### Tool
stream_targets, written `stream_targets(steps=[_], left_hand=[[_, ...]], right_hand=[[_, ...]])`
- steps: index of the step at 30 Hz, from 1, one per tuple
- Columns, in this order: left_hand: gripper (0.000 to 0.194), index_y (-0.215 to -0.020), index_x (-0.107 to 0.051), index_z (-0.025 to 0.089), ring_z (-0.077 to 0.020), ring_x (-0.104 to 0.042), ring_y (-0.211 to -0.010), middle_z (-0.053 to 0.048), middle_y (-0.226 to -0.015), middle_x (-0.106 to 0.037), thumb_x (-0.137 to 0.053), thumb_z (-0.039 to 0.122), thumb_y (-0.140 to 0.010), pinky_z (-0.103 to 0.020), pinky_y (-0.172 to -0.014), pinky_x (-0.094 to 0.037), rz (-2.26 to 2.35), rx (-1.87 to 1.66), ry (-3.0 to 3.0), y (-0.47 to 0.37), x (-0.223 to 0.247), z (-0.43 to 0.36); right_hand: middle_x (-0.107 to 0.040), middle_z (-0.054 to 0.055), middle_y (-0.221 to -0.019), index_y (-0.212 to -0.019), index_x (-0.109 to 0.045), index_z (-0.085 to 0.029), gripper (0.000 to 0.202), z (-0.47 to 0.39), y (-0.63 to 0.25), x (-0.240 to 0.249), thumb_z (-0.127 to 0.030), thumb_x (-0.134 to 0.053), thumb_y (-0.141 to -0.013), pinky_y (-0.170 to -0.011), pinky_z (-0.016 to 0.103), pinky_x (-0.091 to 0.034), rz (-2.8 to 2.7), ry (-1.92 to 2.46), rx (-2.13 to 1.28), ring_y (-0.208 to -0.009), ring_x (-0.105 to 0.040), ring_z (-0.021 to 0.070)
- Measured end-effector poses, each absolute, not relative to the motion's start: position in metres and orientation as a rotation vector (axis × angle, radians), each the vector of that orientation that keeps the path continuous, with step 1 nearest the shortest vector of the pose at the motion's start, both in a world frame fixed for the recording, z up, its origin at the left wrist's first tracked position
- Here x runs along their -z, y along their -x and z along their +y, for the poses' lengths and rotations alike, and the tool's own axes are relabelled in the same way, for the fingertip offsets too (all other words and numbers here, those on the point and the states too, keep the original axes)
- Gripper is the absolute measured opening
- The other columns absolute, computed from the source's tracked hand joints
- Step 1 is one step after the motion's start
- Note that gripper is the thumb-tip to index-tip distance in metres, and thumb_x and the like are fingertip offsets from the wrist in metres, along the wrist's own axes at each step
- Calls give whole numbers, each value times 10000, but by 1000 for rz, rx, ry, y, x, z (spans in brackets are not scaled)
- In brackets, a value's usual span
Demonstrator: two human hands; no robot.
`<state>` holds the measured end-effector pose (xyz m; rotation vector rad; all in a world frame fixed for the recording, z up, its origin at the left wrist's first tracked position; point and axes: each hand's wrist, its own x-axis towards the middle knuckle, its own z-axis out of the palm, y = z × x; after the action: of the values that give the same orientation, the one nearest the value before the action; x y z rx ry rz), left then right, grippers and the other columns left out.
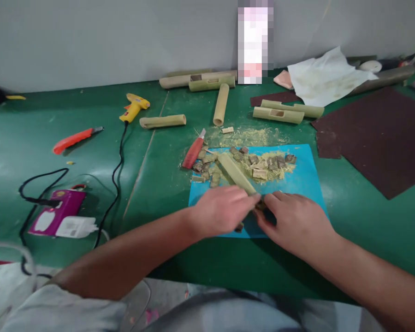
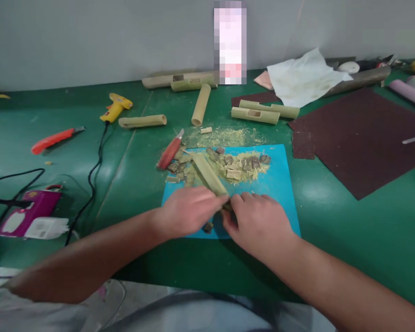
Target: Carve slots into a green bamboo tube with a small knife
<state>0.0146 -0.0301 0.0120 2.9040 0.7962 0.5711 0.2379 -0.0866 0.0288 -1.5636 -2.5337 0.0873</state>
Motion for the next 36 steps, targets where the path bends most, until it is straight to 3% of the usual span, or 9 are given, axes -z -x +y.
stream_targets(steps=[4,10,15,21,26,32,36], left_hand=[[413,-1177,-717,145,-158,-675,-800,-69,-840,-703,-317,209,-1095,-245,-707,-553,1247,-630,-2746,-12,-18,-21],[396,-1244,-669,89,-187,-646,-742,-60,-804,-679,-328,224,-1095,-304,-636,-554,666,-494,-2874,-25,-19,-46],[397,-1208,-697,117,-175,-661,-773,-64,-850,-707,-339,254,-1105,-291,-664,-545,727,-548,-2803,-28,-19,-49],[400,-1212,-709,130,-168,-658,-747,-58,-811,-706,-347,256,-1099,-268,-648,-532,741,-559,-2873,-19,-16,-33],[375,-1151,-745,108,-188,-682,-803,-89,-844,-726,-412,263,-1076,-273,-691,-549,1395,-748,-2797,-3,-12,-8],[382,-1282,-689,169,-146,-663,-758,-39,-840,-718,-368,248,-1090,-232,-641,-519,851,-558,-2878,-14,-12,-25],[365,-1167,-727,112,-177,-671,-811,-90,-889,-726,-402,257,-1083,-262,-682,-529,1256,-730,-2812,-11,-13,-22]], right_hand=[[-655,29,-652,-724,-642,-211,292,-87,-237,-30,-364,-522,-941,-578,330,-227,-2525,1581,-69,-525,-512,155],[-660,36,-680,-762,-648,-210,202,-91,-237,-33,-298,-545,-912,-604,341,-282,-2548,1532,-1,-584,-575,179],[-676,36,-696,-793,-666,-207,148,-88,-237,-31,-292,-593,-890,-612,335,-291,-2577,1534,0,-607,-593,182],[-666,33,-667,-753,-667,-211,220,-86,-236,-31,-349,-593,-907,-591,330,-262,-2567,1543,10,-568,-555,168],[-619,28,-614,-679,-624,-214,309,-85,-237,-31,-379,-558,-930,-568,325,-220,-2520,1593,48,-528,-506,157],[-674,38,-675,-740,-660,-203,265,-85,-236,-31,-367,-565,-927,-583,328,-234,-2578,1607,-33,-552,-537,160],[-663,42,-669,-734,-653,-208,305,-85,-235,-32,-402,-541,-941,-579,332,-222,-2559,1664,-41,-557,-538,167]])
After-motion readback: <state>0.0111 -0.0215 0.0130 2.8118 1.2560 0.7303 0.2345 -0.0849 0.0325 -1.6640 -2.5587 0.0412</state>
